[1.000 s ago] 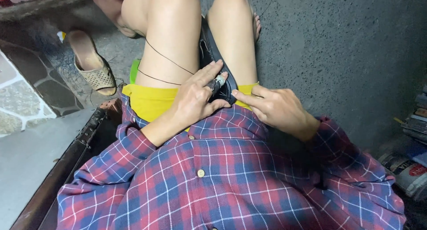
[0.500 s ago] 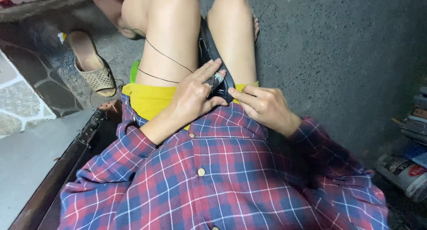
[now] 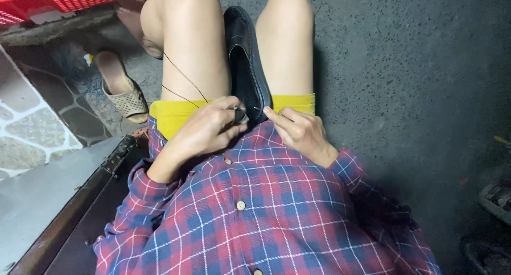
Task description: Hand-stitching the sole of a black sandal using a needle and thread while sitting on the floor.
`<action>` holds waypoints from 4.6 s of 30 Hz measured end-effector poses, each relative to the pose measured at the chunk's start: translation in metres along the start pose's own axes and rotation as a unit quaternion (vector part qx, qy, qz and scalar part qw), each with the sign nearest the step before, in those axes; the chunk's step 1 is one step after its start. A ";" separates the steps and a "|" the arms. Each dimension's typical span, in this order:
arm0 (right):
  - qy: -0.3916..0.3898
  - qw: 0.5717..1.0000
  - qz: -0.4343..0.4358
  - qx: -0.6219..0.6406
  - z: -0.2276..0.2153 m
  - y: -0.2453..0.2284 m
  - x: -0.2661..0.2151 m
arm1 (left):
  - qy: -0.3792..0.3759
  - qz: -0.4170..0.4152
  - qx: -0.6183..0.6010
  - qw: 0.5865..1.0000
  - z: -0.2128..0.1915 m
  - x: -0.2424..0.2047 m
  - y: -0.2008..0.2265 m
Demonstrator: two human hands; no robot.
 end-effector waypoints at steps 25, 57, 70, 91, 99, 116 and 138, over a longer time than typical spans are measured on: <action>-0.144 0.989 0.019 -0.040 -0.083 -0.013 0.031 | 0.058 -0.187 -0.166 0.967 0.012 0.022 0.002; -0.113 0.970 0.082 0.200 -0.051 -0.022 0.025 | 0.081 -0.238 -0.269 0.930 0.026 0.015 -0.016; -0.026 0.823 0.264 0.502 -0.094 0.020 0.036 | 0.092 -0.235 -0.372 0.893 0.012 0.010 0.000; -0.171 0.860 0.317 0.362 -0.037 0.003 0.050 | 0.082 -0.065 -0.628 0.771 -0.014 0.035 -0.004; -0.164 0.604 0.502 0.596 -0.038 -0.010 0.063 | 0.165 -0.114 -0.673 0.711 -0.032 0.125 -0.013; -0.107 0.705 0.309 0.629 -0.055 0.001 0.058 | -0.084 -0.015 -0.485 0.870 -0.038 0.048 0.011; -0.316 0.933 0.114 0.130 -0.077 0.004 0.065 | 0.147 0.023 0.130 0.980 0.017 0.024 -0.018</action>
Point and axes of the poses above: each hand's wrist, its own x-axis towards the middle knuckle, its own z-axis out of the palm, y = z × x, the point moved 1 cm from there along x, towards the middle knuckle
